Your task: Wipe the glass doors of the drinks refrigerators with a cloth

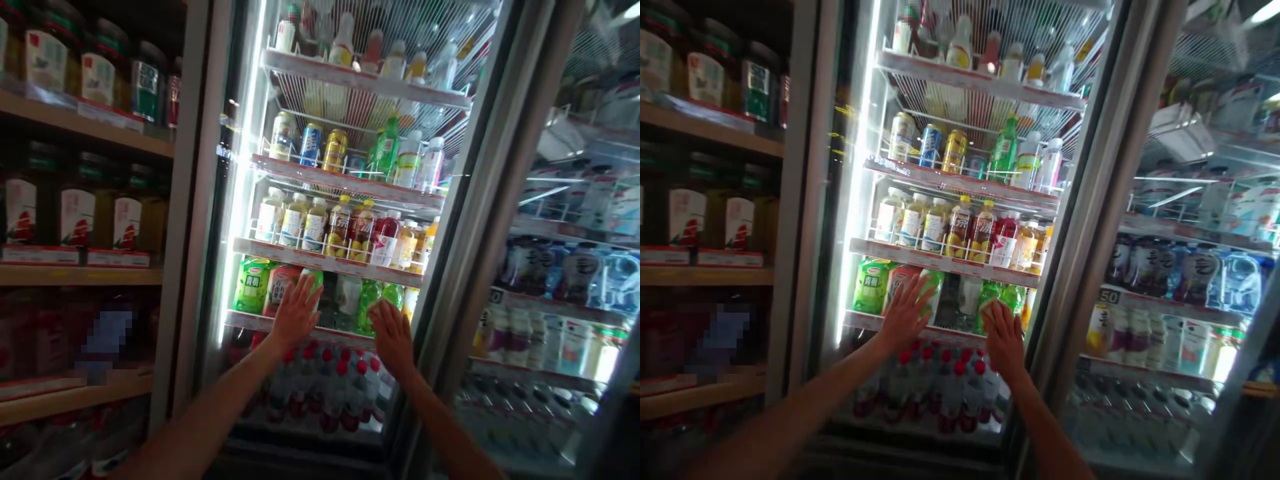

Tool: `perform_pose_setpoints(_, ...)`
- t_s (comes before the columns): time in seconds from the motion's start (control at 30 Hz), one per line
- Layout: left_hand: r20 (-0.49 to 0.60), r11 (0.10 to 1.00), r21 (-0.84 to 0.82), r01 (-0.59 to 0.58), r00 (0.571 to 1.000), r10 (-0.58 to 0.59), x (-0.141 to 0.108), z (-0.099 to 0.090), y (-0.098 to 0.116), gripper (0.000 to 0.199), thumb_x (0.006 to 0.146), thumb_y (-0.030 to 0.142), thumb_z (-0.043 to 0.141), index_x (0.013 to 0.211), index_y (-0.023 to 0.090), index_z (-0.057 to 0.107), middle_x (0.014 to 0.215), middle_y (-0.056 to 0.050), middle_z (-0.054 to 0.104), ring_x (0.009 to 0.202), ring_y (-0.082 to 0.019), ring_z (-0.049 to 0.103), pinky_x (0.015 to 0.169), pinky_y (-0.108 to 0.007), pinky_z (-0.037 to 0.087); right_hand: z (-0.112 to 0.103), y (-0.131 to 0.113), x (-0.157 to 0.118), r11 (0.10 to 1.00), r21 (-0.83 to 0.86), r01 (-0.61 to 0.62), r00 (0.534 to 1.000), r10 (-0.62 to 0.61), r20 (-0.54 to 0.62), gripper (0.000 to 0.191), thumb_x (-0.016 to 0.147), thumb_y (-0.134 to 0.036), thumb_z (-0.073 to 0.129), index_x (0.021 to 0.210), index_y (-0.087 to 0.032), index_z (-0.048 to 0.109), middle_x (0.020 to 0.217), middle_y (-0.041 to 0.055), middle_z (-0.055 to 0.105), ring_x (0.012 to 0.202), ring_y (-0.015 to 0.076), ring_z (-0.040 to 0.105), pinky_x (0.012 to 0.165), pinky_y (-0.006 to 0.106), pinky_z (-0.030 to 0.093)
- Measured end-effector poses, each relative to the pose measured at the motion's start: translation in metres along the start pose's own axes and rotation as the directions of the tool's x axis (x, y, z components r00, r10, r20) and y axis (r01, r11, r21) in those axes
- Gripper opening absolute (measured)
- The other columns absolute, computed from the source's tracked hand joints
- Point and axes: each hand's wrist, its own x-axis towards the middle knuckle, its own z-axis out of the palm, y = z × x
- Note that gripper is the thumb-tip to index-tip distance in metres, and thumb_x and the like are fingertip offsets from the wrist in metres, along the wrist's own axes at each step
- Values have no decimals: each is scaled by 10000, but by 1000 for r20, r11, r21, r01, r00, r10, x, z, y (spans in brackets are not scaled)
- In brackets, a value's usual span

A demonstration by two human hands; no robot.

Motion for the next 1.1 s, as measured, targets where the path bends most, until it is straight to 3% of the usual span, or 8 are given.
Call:
perform_pose_setpoints(0.17,24,1000,2,22,999,-22,-3,7,-4,542,852,328,496,1368,213,378,1477,-94,297,1403,-241,138,1143,-452,129,-4,49,34,945,-27,-326,915,308,-261,537,865,-169,405,1397,-222,350,1512,112,235,1376,293,250,1057,556,307)
perform_pose_setpoints(0.4,34,1000,-5,12,999,-12,-3,2,-3,537,858,332,492,1370,217,378,1474,-92,302,1397,-239,164,1145,-446,125,-6,12,-56,976,-24,-215,974,213,-81,664,851,-124,429,1453,-260,183,1542,96,122,1396,319,189,1006,574,382)
perform_pose_setpoints(0.57,25,1000,0,-21,999,21,-3,-1,-6,509,871,333,469,1357,206,388,1463,-100,330,1394,-239,177,1142,-444,135,-2,38,29,964,4,-267,936,260,-238,568,864,-153,409,1413,-258,309,1525,94,200,1376,308,244,1028,576,333)
perform_pose_setpoints(0.67,0,999,20,49,999,-49,-5,-5,-22,502,882,305,433,1367,197,365,1473,-109,309,1400,-231,161,1135,-448,160,8,22,66,960,36,-279,915,277,-294,566,855,-148,405,1409,-229,321,1518,106,219,1394,297,196,1052,559,299)
perform_pose_setpoints(0.77,-54,975,72,211,977,-208,-10,-9,-48,525,885,296,403,1381,143,329,1480,-158,271,1401,-254,152,1118,-479,188,17,-25,54,993,74,94,991,-85,-106,598,814,-136,438,1395,-242,349,1509,69,263,1405,258,171,1091,490,269)
perform_pose_setpoints(0.87,-61,962,120,246,969,-240,-19,-14,-72,512,896,318,376,1372,132,345,1471,-172,284,1395,-265,177,1105,-492,206,20,-54,58,923,114,368,927,-374,34,557,799,-159,475,1342,-278,433,1459,17,375,1387,221,230,1125,436,212)
perform_pose_setpoints(1.03,-19,955,163,247,969,-247,-32,-22,-89,475,898,308,374,1358,192,387,1483,-130,273,1393,-251,187,1113,-479,193,23,-61,128,992,121,40,998,-34,-55,544,813,-163,456,1352,-228,421,1488,67,311,1403,269,165,1104,501,207)
perform_pose_setpoints(1.1,-4,948,173,265,963,-269,-36,-26,-94,467,898,312,372,1352,204,400,1486,-127,267,1390,-258,196,1106,-490,206,28,-74,132,984,145,99,994,-91,-60,577,794,-148,467,1363,-219,405,1492,65,303,1411,270,122,1105,500,205)
